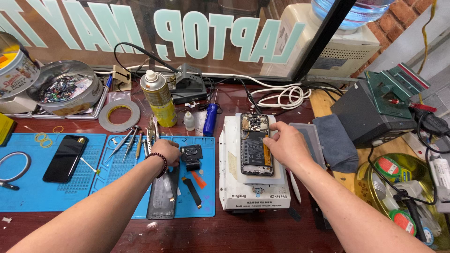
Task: The person aligns and inserts a flexible ribbon cable into a smartphone motherboard, then uses tweezers to press and secure the connector. The person also handles a small camera module and places it onto the board.
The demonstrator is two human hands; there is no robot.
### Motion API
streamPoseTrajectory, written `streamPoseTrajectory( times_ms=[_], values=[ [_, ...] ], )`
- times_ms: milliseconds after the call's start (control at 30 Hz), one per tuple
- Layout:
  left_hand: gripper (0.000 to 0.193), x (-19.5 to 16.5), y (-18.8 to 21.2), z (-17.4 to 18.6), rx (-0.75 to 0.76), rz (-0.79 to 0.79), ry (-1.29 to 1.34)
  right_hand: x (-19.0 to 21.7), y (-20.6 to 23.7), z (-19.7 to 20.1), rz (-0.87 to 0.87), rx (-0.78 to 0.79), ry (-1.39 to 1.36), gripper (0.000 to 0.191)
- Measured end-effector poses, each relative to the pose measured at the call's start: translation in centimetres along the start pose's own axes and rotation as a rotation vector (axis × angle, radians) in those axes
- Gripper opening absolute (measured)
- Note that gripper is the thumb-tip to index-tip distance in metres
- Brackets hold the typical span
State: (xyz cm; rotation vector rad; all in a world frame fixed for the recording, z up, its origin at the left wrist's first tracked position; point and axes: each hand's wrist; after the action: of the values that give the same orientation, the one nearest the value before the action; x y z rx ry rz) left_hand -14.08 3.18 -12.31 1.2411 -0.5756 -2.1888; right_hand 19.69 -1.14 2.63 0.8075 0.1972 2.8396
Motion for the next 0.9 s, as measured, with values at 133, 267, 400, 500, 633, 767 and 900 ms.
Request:
streamPoseTrajectory(
  times_ms=[133, 267, 400, 500, 633, 767, 900],
  values=[
    [0.018, 0.1, 3.7, 3.1, -0.080, -0.028, -0.294, 0.2, 0.2, 0.1, -0.002, 0.021, 0.004, 0.047],
    [0.022, 1.4, 6.6, 2.3, 0.077, 0.110, -0.258, -0.1, 0.0, 0.1, 0.036, -0.007, 0.013, 0.048],
    [0.034, 2.9, 8.3, -0.1, 0.046, -0.275, -0.379, -0.5, -0.2, -0.1, 0.047, -0.002, -0.003, 0.047],
    [0.040, 3.5, 8.8, -0.8, 0.088, -0.333, -0.610, -0.7, -0.4, -0.3, 0.063, -0.013, -0.008, 0.047],
    [0.030, 3.7, 8.3, -0.8, 0.135, -0.353, -0.637, -0.7, -0.3, -0.4, 0.047, -0.012, -0.010, 0.047],
    [0.020, 3.1, 7.9, -0.6, 0.129, -0.488, -0.714, -0.1, 0.0, -0.1, 0.027, -0.009, -0.008, 0.046],
    [0.014, -0.2, 9.5, 1.7, 0.256, -0.526, -0.446, 1.3, 0.7, 1.7, 0.102, -0.063, -0.075, 0.043]
  ],
)
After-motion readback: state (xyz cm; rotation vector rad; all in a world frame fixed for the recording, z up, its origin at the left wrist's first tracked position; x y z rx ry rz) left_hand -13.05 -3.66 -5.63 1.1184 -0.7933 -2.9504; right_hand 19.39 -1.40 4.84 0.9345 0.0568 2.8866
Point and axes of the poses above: each hand's wrist, its own y-axis away from the middle knuckle, its own z-axis out of the back of the hand, x = y × z, and after that the axes turned 1 degree about x, right-handed
